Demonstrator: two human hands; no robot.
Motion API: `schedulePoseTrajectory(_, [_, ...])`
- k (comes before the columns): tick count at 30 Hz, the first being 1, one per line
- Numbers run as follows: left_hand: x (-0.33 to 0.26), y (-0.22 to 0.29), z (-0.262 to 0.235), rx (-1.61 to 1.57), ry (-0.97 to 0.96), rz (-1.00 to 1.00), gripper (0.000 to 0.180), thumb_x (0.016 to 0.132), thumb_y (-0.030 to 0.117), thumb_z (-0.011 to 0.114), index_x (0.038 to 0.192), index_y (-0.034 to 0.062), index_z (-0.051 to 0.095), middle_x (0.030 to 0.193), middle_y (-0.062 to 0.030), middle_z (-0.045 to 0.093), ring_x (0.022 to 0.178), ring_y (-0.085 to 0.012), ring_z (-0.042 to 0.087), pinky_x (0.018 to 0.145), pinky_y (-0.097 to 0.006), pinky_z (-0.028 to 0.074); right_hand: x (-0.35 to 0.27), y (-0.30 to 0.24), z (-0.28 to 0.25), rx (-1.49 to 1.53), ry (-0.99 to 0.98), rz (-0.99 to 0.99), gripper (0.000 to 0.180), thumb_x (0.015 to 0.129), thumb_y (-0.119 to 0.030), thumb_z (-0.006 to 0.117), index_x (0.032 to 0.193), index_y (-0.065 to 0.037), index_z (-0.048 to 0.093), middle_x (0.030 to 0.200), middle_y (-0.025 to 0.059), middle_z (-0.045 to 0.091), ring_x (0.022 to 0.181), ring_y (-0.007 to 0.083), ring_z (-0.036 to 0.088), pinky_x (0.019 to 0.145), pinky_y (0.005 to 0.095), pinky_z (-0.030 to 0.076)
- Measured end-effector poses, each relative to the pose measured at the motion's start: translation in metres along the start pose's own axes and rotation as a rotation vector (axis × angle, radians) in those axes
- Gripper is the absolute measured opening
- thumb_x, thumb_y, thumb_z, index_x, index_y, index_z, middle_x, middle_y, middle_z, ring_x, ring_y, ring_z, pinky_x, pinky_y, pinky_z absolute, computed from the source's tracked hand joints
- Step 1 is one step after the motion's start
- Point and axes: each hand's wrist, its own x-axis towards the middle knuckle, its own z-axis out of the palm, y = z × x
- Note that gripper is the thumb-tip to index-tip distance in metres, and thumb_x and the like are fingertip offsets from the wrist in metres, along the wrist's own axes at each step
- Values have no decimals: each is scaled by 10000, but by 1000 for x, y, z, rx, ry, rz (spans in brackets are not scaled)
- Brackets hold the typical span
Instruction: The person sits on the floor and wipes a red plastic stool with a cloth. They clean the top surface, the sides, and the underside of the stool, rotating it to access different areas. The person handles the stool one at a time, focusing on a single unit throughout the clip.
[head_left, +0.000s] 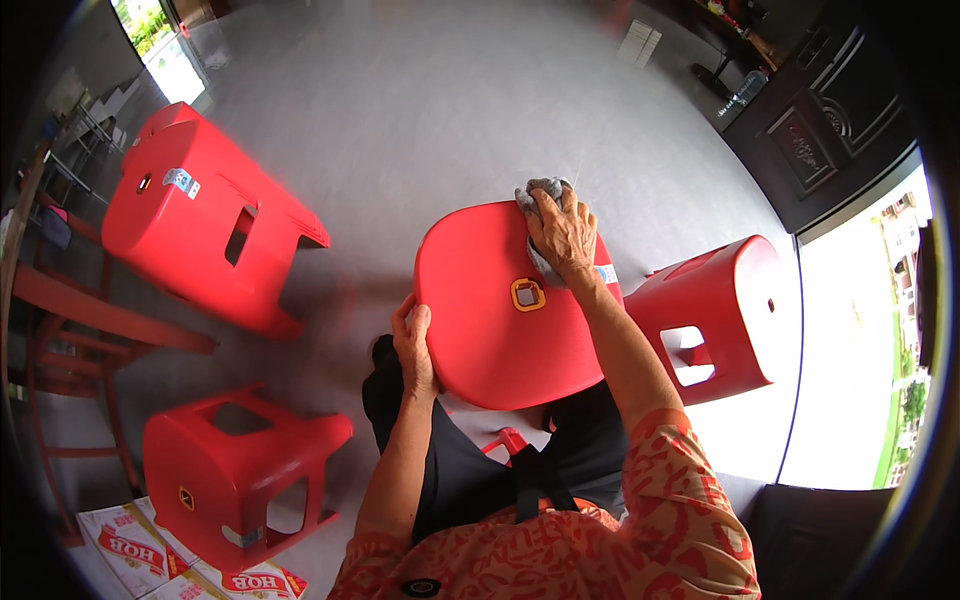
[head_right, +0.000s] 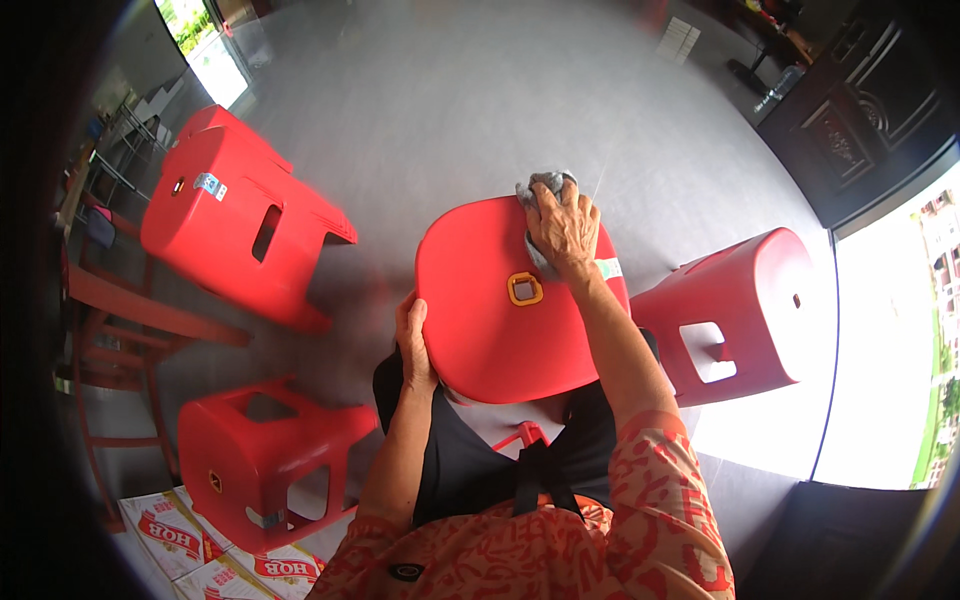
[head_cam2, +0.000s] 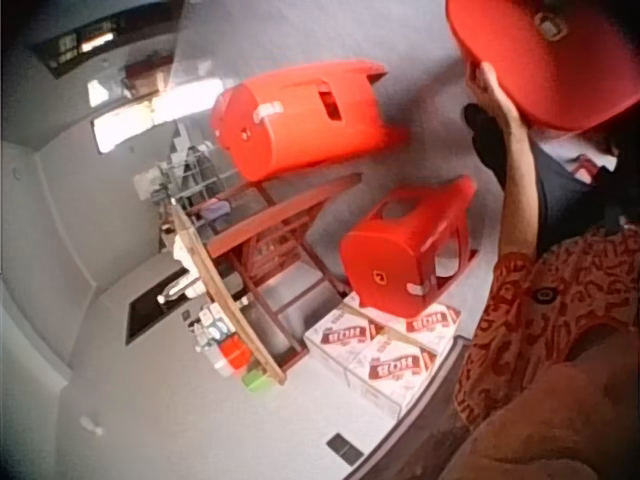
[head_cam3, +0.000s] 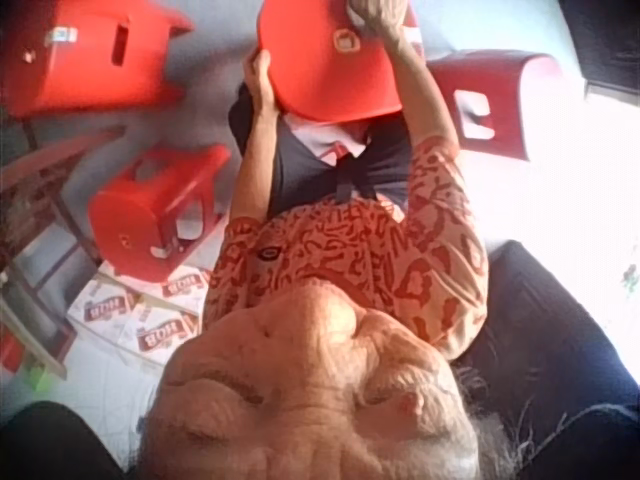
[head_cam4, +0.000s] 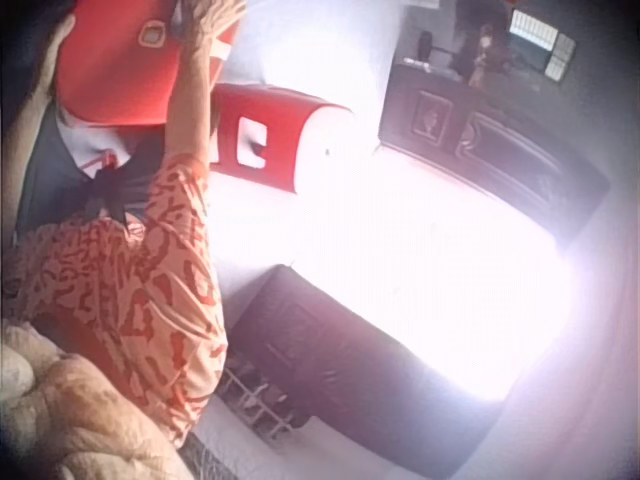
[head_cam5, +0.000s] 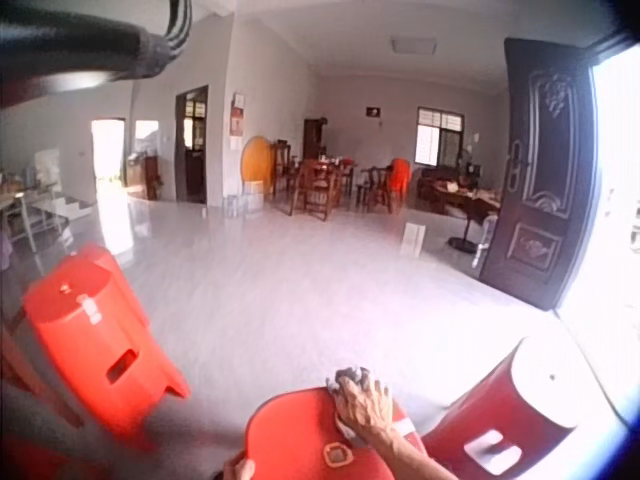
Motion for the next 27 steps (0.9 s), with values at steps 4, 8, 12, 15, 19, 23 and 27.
schedulePoseTrajectory(4, [5, -5, -3, 24, -9, 34, 445, 940, 300, 561, 1271, 16, 474, 1239, -116, 527, 1126, -203, 514, 972, -363, 424, -18, -4, -1, -25, 123, -28, 406, 825, -300, 630, 1217, -194, 603, 1263, 188, 499, 1131, 402, 483, 929, 515, 406])
schedulePoseTrajectory(8, [7, -7, -6, -8, -14, 27, 475, 925, 291, 621, 1285, 32, 450, 1220, -123, 553, 1107, -188, 527, 960, -328, 418, -38, -24, -13, 10, 107, 2, 410, 823, -263, 620, 1218, -154, 607, 1300, 205, 466, 1203, 420, 438, 975, 526, 377])
schedulePoseTrajectory(12, [12, -16, -13, -15, -8, 31, 467, 926, 277, 620, 1282, 24, 453, 1214, -122, 555, 1106, -188, 527, 965, -329, 414, -55, -54, -20, 72, 20, -42, 452, 829, -267, 607, 1262, -139, 579, 1335, 204, 438, 1271, 424, 386, 1023, 518, 347])
schedulePoseTrajectory(15, [11, -18, -12, -19, 8, 33, 454, 935, 288, 601, 1275, 23, 462, 1215, -127, 553, 1117, -196, 522, 974, -332, 409, -64, -78, -26, 114, -63, -86, 504, 823, -285, 616, 1312, -182, 549, 1373, 194, 415, 1304, 408, 356, 1051, 513, 324])
schedulePoseTrajectory(19, [10, -15, -11, -47, 28, 4, 440, 974, 360, 503, 1267, 32, 480, 1246, -121, 534, 1147, -209, 504, 996, -343, 393, -80, -116, -35, 230, -103, -184, 507, 816, -300, 622, 1297, -155, 555, 1355, 217, 423, 1296, 425, 361, 1051, 532, 318])
schedulePoseTrajectory(23, [14, -16, -24, -183, -36, -156, 471, 999, 429, 381, 1248, 47, 496, 1238, -99, 525, 1136, -234, 498, 992, -369, 388, -107, -155, -44, 329, -173, -292, 479, 815, -316, 619, 1259, -139, 574, 1362, 215, 421, 1280, 440, 382, 1035, 540, 343])
schedulePoseTrajectory(27, [0, -5, -27, -329, -103, -297, 469, 991, 440, 400, 1223, 46, 503, 1204, -100, 530, 1103, -225, 509, 966, -369, 405, -141, -160, -59, 367, -184, -441, 447, 819, -265, 599, 1252, -155, 575, 1323, 184, 443, 1254, 421, 426, 1025, 548, 362])
